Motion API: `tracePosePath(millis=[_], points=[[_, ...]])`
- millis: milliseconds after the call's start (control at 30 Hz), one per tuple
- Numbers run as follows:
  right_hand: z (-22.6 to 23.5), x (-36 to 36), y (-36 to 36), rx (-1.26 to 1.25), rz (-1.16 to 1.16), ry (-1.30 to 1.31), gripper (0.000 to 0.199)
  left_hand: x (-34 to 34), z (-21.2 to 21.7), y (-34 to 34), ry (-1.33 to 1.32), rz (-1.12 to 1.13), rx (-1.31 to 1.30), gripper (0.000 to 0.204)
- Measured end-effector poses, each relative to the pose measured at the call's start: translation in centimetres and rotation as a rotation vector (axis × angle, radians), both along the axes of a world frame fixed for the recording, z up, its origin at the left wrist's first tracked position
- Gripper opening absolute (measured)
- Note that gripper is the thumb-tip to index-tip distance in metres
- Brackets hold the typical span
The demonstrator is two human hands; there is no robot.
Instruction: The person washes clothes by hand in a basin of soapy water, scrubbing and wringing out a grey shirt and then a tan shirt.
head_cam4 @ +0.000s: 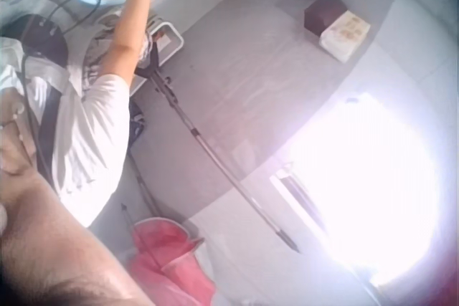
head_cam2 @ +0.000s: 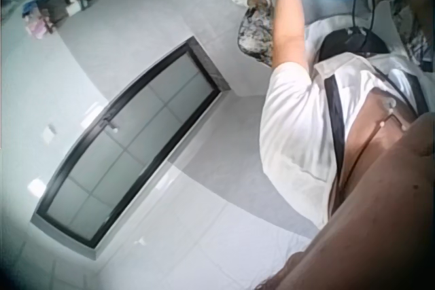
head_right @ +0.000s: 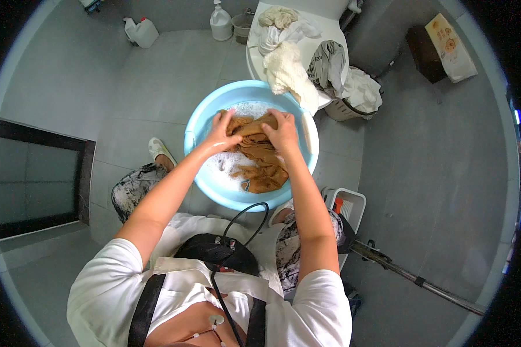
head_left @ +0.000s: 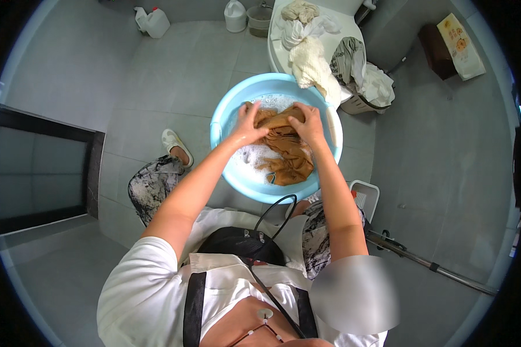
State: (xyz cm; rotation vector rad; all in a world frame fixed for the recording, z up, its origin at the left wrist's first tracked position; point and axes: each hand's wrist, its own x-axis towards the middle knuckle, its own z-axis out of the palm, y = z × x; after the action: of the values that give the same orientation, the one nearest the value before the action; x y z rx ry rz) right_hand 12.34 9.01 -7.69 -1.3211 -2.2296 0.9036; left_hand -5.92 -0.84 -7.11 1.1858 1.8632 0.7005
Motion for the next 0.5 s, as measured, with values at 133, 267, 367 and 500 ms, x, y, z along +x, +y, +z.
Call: tracePosePath(millis=[133, 267, 367, 500], points=[[-0.3, -1.3, -1.6, 0.144, 0.075, -0.313, 0.063, 2.2, -2.5, 0.1, 0.318, -0.166, -0.15, 0.073], [-1.8, -2.5, -1.9, -0.019, 0.08, -0.549, 0.068, 2.9, -3.6, 0.5, 0.237, -0.127, -0.289, 0.051], [-3.7, -3.3, 0.2, -0.421, 0.154, -0.641, 0.057, 2.4, -7.1, 0.7, 0.27, -0.143, -0.314, 0.034], [-8.9, -1.7, 0.6, -0.222, -0.164, -0.323, 0.037, 1.4, -4.1, 0.6, 0.2, -0.157, -0.213, 0.028]])
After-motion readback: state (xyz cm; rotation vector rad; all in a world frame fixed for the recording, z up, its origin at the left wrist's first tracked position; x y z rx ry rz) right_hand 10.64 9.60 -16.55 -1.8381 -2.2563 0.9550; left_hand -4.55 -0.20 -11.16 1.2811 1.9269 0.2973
